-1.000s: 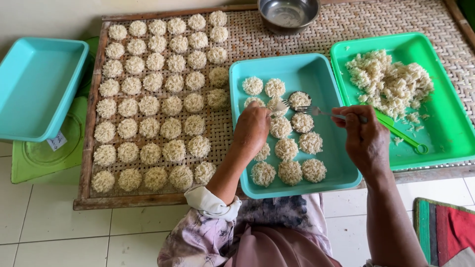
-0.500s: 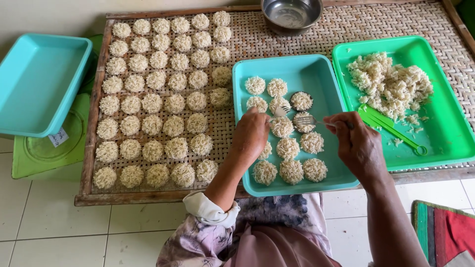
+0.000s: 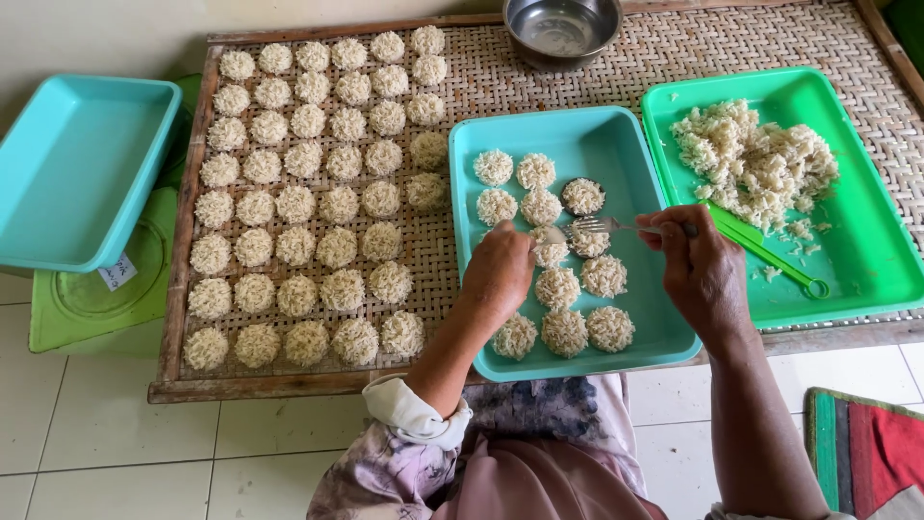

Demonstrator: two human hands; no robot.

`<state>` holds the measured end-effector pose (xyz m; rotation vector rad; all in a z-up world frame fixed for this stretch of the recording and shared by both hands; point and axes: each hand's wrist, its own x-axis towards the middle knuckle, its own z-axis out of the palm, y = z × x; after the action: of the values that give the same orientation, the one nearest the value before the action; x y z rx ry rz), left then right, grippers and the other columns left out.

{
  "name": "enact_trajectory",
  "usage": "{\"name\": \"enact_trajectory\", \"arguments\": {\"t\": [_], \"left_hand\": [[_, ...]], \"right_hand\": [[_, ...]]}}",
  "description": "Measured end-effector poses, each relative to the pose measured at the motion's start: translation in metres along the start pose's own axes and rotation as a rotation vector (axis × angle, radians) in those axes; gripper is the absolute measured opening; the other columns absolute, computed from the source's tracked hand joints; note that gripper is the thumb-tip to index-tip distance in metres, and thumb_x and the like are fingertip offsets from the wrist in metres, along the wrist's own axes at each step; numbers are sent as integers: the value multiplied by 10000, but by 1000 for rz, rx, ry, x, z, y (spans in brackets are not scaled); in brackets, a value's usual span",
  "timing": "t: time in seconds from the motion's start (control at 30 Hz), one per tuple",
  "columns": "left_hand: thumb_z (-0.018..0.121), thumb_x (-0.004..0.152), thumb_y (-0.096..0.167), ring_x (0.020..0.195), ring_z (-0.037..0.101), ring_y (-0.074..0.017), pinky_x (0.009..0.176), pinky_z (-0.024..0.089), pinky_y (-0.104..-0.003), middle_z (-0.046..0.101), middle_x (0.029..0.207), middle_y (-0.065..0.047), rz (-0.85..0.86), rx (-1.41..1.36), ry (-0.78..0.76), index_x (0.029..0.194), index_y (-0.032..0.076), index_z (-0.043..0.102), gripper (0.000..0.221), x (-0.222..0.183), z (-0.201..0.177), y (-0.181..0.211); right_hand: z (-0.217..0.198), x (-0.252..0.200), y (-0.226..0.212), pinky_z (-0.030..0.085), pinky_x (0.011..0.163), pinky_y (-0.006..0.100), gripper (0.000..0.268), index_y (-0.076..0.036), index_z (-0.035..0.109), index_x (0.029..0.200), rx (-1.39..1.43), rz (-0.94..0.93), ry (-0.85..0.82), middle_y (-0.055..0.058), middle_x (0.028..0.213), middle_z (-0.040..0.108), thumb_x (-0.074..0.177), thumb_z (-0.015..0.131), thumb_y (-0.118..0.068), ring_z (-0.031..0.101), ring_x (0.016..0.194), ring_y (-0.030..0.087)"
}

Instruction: Transferring small noodle cakes from a large tray to a smaller container using a fork

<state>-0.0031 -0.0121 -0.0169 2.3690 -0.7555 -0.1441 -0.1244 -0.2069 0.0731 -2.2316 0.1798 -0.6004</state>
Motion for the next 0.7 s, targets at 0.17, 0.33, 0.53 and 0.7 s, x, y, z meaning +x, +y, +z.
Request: {"name": "enact_trajectory", "arguments": {"t": [0.17, 0.33, 0.53, 0.7], "left_hand": [[607, 961, 85, 933, 730, -408, 796, 628, -500, 631, 1008, -173, -29, -5, -89, 1059, -3, 745, 191, 8, 16, -9], [601, 967, 93, 927, 729, -406, 806, 628, -498, 624, 1010, -175, -30, 17, -76, 1054, 4, 741, 188, 2, 10, -2], [583, 983, 65, 944, 721, -400, 829, 610, -476, 627, 981, -203, -28, -117, -69, 1093, -20, 743, 212, -2, -13, 3], [567, 1031, 86, 847, 707, -324, 815, 603, -403, 655, 942, -213, -74, -216, 14, 1165, -42, 707, 232, -23, -50, 20]], "right_hand": [[2, -1, 18, 562, 821, 395, 114, -82, 602, 1073, -80, -81, 39, 121, 1020, 780, 1115, 516, -20, 752, 860, 261], [-10, -10, 10, 561, 831, 406, 132, -41, 621, 1089, -46, -39, 67, 162, 1019, 768, 1105, 515, 37, 751, 866, 274], [-16, -16, 17, 558, 856, 407, 116, -62, 627, 1093, -83, 18, 60, 127, 1001, 775, 1098, 518, -22, 752, 873, 272], [-24, -23, -3, 559, 878, 417, 126, -56, 575, 1111, -48, -72, 202, 180, 1184, 756, 1159, 470, -7, 742, 962, 304]]}}
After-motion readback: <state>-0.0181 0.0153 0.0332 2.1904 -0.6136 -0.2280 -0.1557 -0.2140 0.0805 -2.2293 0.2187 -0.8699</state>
